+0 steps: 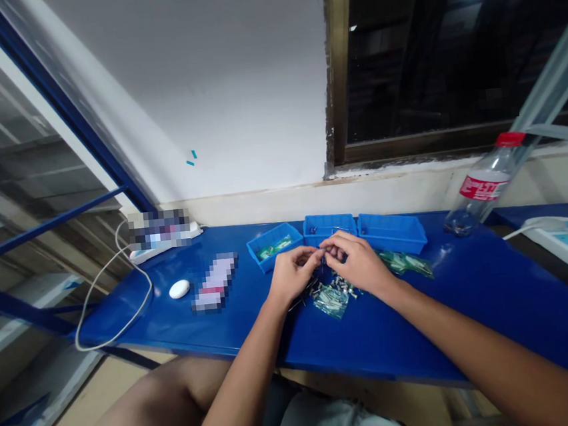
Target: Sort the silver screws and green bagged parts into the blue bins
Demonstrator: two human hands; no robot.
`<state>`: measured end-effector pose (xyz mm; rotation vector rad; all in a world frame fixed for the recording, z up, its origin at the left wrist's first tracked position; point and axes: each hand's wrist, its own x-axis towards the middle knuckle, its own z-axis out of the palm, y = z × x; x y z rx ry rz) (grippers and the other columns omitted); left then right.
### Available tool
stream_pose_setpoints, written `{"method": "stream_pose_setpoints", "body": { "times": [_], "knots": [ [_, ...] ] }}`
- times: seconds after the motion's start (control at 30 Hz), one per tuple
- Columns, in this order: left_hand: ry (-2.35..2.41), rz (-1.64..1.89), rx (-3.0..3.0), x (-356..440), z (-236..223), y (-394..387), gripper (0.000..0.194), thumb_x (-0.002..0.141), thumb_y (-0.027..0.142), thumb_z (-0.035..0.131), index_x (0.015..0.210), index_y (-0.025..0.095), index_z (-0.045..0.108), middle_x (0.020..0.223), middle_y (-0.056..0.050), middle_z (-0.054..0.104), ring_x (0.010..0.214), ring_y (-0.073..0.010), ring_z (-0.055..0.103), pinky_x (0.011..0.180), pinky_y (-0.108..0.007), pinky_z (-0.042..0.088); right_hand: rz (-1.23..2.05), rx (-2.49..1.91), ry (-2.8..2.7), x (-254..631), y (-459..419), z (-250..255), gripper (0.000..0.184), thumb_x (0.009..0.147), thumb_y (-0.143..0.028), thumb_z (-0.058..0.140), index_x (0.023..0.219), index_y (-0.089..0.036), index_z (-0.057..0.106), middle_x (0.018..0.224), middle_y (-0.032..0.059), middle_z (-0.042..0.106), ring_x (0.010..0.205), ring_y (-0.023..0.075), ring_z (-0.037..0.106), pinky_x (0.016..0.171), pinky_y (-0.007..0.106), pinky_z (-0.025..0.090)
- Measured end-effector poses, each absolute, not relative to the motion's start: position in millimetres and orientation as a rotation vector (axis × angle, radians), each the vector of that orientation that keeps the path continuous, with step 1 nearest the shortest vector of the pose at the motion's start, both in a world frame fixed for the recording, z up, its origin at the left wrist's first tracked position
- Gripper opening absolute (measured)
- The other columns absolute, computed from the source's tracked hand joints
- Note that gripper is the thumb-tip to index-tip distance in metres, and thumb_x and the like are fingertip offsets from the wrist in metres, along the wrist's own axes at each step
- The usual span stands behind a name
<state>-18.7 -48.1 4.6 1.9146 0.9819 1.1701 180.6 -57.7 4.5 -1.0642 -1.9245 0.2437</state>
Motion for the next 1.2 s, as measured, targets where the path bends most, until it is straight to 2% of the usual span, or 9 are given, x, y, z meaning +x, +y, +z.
{"method": "stream_pose_setpoints", "body": {
  "times": [0.1,0.23,0.47,0.73,0.97,1.2],
  "knots": [
    [0.965,1.124,1.946,-20,4,-49,0.028,0.097,0.041,0.067,0.104,0.018,0.081,0.098,-0.007,0.083,0.088,-0.0239,0.080,0.082,-0.032,0.064,0.247,-1.057,-1.948,182,-57,4,0.014,0.094,-0.026,0.060,0.102,-0.024,0.071,0.096,0.0067,0.072,0.080,0.0229,0.067,0.074,0.038,0.059],
    [0.976,1.152,1.878,-19,0,-44,0.023,0.095,0.033,0.070,0.107,0.017,0.080,0.098,-0.008,0.083,0.090,-0.0246,0.080,0.083,-0.033,0.065,0.262,-1.012,-1.983,181,-58,6,0.016,0.098,-0.026,0.056,0.103,-0.025,0.072,0.106,0.0080,0.075,0.090,0.0245,0.071,0.082,0.039,0.060],
    [1.027,1.169,1.892,-18,-4,-42,0.016,0.089,0.014,0.071,0.102,0.016,0.080,0.099,-0.008,0.083,0.089,-0.0219,0.080,0.087,-0.034,0.066,0.395,-1.125,-1.844,180,-56,0,0.020,0.093,-0.031,0.065,0.111,-0.024,0.069,0.099,0.0050,0.078,0.086,0.0227,0.075,0.082,0.038,0.063],
    [1.027,1.213,1.878,-16,-2,-43,0.013,0.086,0.011,0.070,0.096,0.015,0.078,0.092,-0.006,0.082,0.083,-0.0189,0.080,0.082,-0.029,0.065,0.376,-1.143,-1.875,183,-55,-1,0.013,0.093,-0.030,0.064,0.101,-0.025,0.073,0.098,0.0028,0.078,0.084,0.0217,0.075,0.080,0.036,0.061],
    [1.060,1.209,1.886,-17,-1,-45,0.009,0.085,0.012,0.070,0.091,0.015,0.075,0.086,-0.005,0.081,0.079,-0.0190,0.079,0.076,-0.027,0.063,0.282,-1.115,-1.956,177,-64,6,0.016,0.098,-0.030,0.058,0.103,-0.025,0.073,0.098,0.0053,0.076,0.083,0.0224,0.072,0.077,0.036,0.059],
    [1.060,1.204,1.883,-17,0,-45,0.008,0.087,0.015,0.069,0.092,0.015,0.075,0.087,-0.006,0.081,0.079,-0.0186,0.079,0.076,-0.026,0.062,0.259,-1.073,-1.973,177,-62,4,0.015,0.096,-0.028,0.061,0.104,-0.023,0.073,0.096,0.0059,0.074,0.081,0.0217,0.071,0.076,0.035,0.059]
  ]
}}
